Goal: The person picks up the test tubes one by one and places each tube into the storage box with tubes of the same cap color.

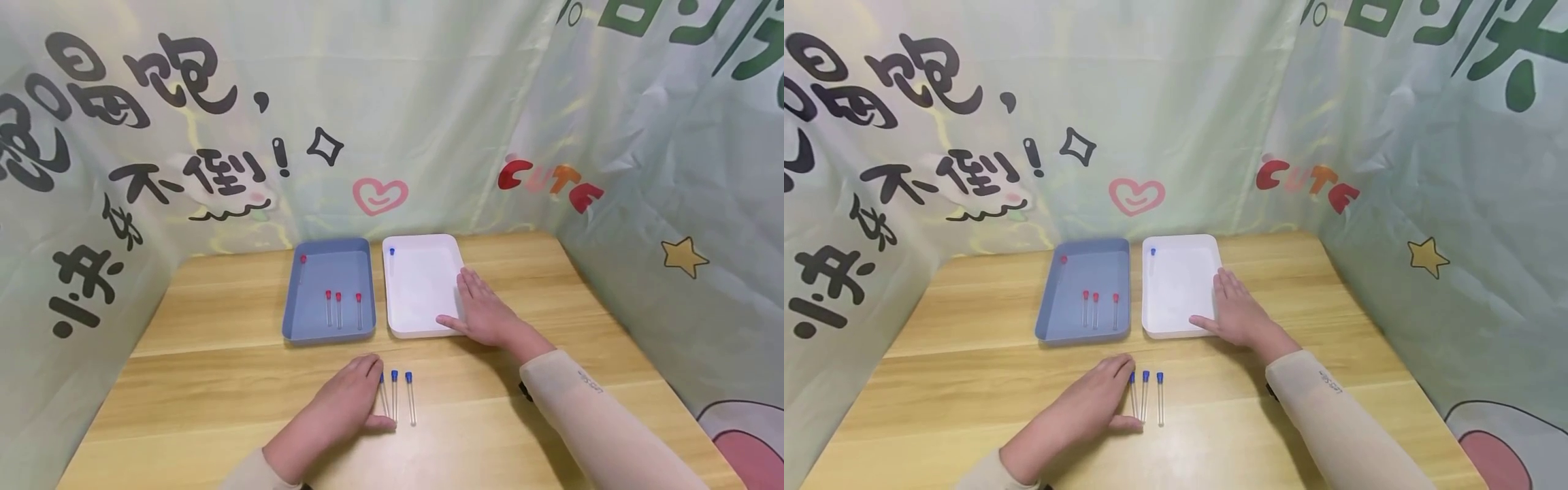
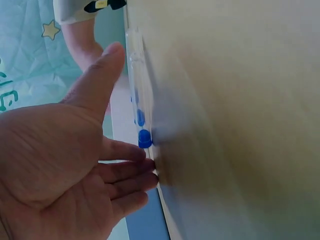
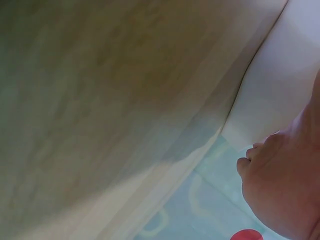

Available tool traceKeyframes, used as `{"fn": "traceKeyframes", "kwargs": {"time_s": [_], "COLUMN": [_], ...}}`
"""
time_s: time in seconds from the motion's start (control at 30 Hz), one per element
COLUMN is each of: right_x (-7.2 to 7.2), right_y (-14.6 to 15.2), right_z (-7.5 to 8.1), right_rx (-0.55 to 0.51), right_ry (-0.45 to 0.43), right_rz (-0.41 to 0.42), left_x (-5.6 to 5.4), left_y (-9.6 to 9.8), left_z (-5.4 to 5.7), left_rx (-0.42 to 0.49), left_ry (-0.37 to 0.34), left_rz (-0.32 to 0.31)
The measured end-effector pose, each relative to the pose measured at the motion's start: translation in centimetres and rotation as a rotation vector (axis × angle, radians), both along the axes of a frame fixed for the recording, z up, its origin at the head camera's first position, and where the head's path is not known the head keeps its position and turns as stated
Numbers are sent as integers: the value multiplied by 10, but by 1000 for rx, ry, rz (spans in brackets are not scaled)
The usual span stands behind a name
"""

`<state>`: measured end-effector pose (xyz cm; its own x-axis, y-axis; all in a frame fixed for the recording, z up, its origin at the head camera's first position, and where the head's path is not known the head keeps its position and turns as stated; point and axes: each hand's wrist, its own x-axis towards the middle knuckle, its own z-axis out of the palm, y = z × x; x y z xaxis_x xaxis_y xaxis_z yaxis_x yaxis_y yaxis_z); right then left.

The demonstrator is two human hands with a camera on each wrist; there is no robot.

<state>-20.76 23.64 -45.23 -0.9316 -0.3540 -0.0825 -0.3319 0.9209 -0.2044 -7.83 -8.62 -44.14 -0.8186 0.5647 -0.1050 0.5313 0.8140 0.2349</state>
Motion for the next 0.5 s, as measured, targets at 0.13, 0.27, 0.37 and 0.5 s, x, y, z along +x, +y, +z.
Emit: {"fn": "traceKeyframes", "kwargs": {"time_s": [0.13,0.27,0.37,0.5], "right_x": [0,1,1,1], "right_y": [0,-1,-1,0], "right_z": [1,3,4,4], "right_rx": [-4,-6,-15,-23], "right_ry": [-8,-25,-39,-65], "right_rz": [-20,-31,-35,-37], "left_x": [2,3,3,3], "left_y": [4,6,7,9], "left_z": [3,2,0,-2], "left_rx": [-45,-77,-93,-115], "left_ry": [4,-1,-4,7], "left_rz": [8,15,24,30]}}
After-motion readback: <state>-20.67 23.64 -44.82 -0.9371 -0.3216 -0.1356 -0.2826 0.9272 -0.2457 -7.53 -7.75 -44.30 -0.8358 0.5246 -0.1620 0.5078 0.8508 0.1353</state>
